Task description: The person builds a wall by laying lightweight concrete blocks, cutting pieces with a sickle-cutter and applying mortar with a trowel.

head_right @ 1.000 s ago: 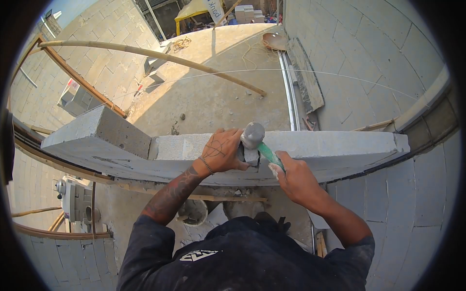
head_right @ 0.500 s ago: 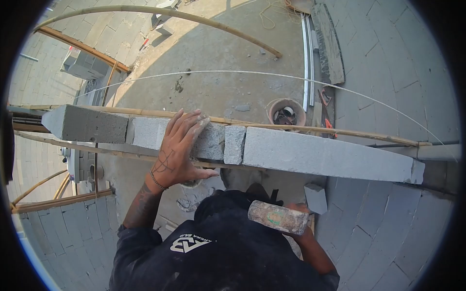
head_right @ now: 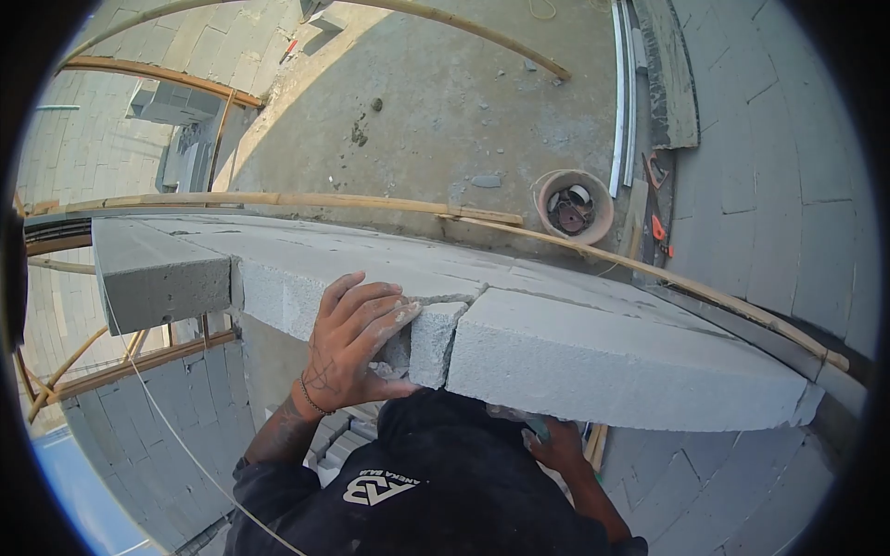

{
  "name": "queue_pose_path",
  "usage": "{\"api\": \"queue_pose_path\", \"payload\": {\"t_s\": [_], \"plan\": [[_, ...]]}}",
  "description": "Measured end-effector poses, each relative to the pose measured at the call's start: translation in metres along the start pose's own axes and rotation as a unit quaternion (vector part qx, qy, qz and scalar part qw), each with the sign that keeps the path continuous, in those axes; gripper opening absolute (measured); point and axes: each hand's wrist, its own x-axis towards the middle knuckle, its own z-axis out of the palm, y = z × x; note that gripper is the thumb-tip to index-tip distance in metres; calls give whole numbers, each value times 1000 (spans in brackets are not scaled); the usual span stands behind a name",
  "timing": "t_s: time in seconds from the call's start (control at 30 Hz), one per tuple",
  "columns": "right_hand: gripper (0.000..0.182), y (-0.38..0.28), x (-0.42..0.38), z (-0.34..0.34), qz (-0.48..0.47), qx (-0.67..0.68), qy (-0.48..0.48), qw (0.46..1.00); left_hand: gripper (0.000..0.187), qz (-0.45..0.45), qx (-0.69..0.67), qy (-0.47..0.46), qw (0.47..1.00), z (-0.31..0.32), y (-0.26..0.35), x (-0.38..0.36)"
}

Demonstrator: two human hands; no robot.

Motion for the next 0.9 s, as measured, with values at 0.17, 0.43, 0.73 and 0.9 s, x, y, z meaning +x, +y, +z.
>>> {"api": "queue_pose_path", "payload": {"t_s": [0.17,0.43,0.73,0.9], "plan": [[31,31,-12,6,103,-9,-23,994,66,7,5,-11,1000,0,-1,-2],[43,45,-32,13,212,-3,-52,976,66,-3,-5,-28,1000,-1,-1,-3],[47,22,-27,10,196,-1,-4,981,67,-2,-13,-45,999,-2,-2,-3],[43,44,-15,14,171,-34,-14,985,82,31,-2,-6,1000,2,-5,-2]]}}
